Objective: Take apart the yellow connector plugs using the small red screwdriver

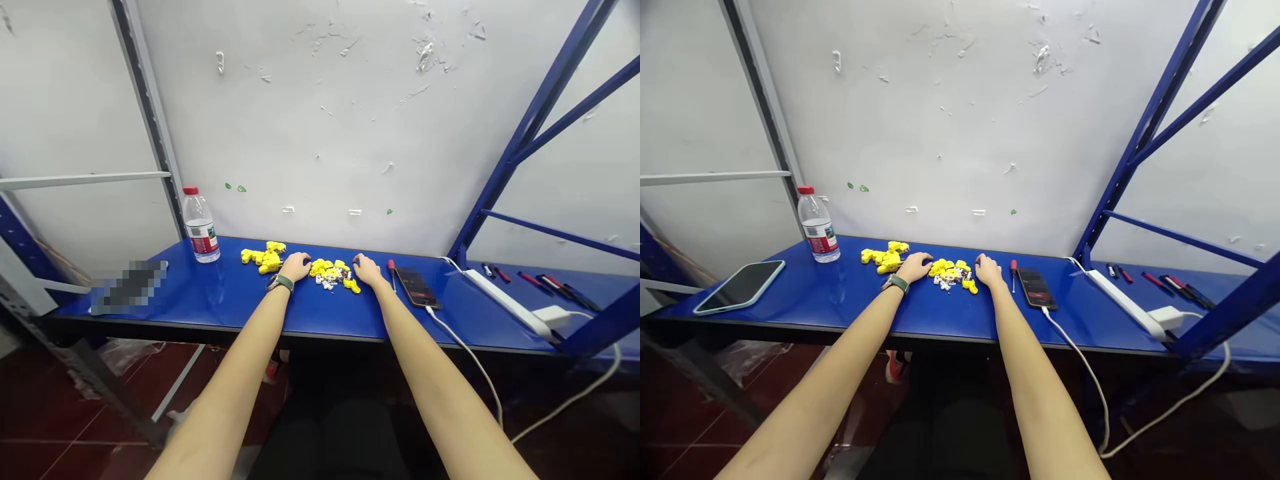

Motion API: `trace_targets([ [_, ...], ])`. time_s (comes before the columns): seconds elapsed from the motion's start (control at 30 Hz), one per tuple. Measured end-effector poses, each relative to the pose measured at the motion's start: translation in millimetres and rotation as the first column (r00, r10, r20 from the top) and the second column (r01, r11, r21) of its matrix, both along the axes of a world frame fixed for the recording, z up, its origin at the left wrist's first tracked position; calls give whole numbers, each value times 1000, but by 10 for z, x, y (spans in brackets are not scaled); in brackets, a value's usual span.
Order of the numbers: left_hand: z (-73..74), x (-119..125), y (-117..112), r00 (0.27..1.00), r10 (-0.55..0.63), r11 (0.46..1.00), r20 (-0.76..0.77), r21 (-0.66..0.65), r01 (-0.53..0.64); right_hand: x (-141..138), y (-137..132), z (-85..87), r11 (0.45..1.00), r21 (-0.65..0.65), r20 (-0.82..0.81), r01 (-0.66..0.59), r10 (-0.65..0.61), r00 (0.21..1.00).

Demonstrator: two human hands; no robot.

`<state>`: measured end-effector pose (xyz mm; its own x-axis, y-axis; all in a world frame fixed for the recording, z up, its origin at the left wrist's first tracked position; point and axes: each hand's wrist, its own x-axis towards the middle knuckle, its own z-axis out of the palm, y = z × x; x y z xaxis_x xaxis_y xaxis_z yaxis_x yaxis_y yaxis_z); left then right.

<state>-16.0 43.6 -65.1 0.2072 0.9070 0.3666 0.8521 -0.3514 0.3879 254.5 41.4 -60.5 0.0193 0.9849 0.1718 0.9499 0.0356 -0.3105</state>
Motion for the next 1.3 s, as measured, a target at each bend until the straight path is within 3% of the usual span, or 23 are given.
trace_targets([
  [0.17, -8, 11, 11, 999, -1, 1000, 34, -5, 1, -24, 49, 130, 997, -52, 6, 53, -53, 999],
  [0.3, 8, -10, 9, 999, -22, 1000, 29, 1, 22, -84, -47, 159, 974, 81, -15, 210, -209, 978],
  [0.4, 45, -11, -27, 999, -42, 999, 20, 17, 42, -61, -107, 179, 906, 251, 22, 342, -359, 933],
  [0.57, 87, 57, -140, 990, -135, 990, 32, 46, 133, 27, -127, 147, 844, 136, 49, 519, -529, 847],
  [0.87, 85, 36, -158, 983, -175, 984, 52, 26, 174, 50, -199, 148, 886, 57, 23, 460, -462, 886],
  [1.3, 72, 26, -113, 948, -132, 991, 289, 4, 137, 72, -223, 216, 910, 4, -53, 416, -415, 908],
])
